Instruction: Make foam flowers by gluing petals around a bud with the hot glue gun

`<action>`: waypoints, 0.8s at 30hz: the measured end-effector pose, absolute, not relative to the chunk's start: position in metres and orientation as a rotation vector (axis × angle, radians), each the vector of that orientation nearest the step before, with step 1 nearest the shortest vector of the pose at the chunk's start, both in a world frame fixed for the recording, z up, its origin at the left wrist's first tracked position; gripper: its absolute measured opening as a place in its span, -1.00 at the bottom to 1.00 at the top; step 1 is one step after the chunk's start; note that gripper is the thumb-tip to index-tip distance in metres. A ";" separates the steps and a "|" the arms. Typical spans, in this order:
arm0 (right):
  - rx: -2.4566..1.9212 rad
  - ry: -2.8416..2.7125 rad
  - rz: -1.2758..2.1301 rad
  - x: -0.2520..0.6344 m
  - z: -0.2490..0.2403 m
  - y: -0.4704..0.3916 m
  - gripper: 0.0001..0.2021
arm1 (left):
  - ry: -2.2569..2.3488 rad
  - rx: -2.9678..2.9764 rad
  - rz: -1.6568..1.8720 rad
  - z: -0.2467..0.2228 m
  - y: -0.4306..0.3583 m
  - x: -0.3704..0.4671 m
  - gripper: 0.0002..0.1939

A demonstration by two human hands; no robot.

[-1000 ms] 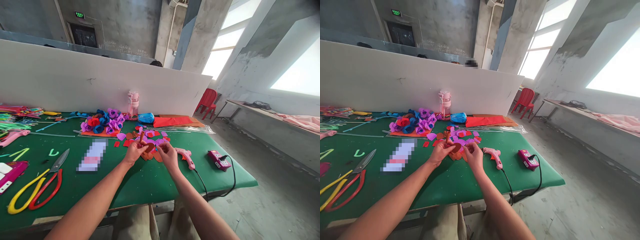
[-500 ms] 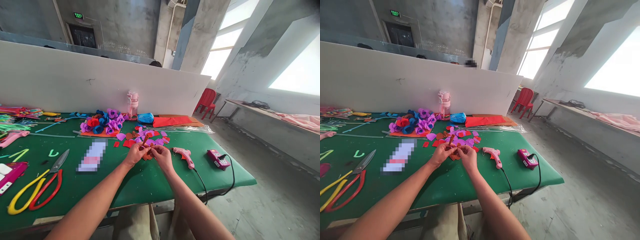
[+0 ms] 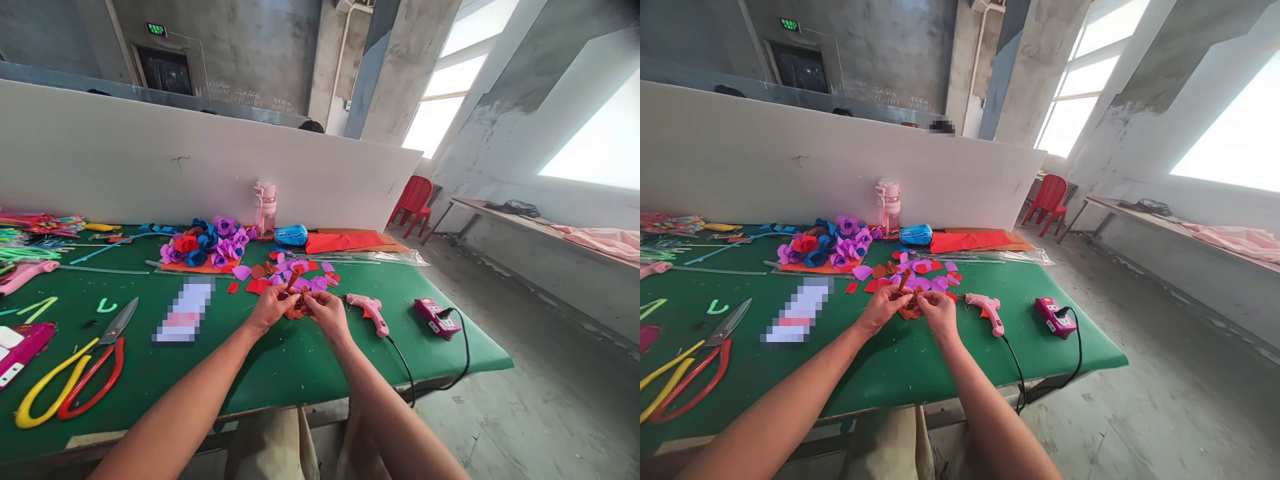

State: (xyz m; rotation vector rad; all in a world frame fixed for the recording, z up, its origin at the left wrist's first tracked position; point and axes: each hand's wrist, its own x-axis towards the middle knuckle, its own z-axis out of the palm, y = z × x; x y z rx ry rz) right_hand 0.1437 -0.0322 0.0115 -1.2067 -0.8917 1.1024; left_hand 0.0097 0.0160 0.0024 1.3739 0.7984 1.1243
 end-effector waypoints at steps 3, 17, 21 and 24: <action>-1.178 -0.838 1.160 0.145 0.010 -0.032 -0.71 | 0.769 1.443 1.018 0.001 0.018 0.008 -0.81; -1.164 -0.806 1.220 0.146 0.011 -0.034 -0.71 | 0.759 1.392 0.970 0.006 0.016 0.008 -0.77; -1.166 -0.793 1.223 0.147 0.010 -0.034 -0.74 | 0.753 1.431 0.964 0.004 0.017 0.006 -0.76; -1.178 -0.790 1.219 0.147 0.010 -0.033 -0.74 | 0.789 1.435 0.984 0.003 0.018 0.006 -0.75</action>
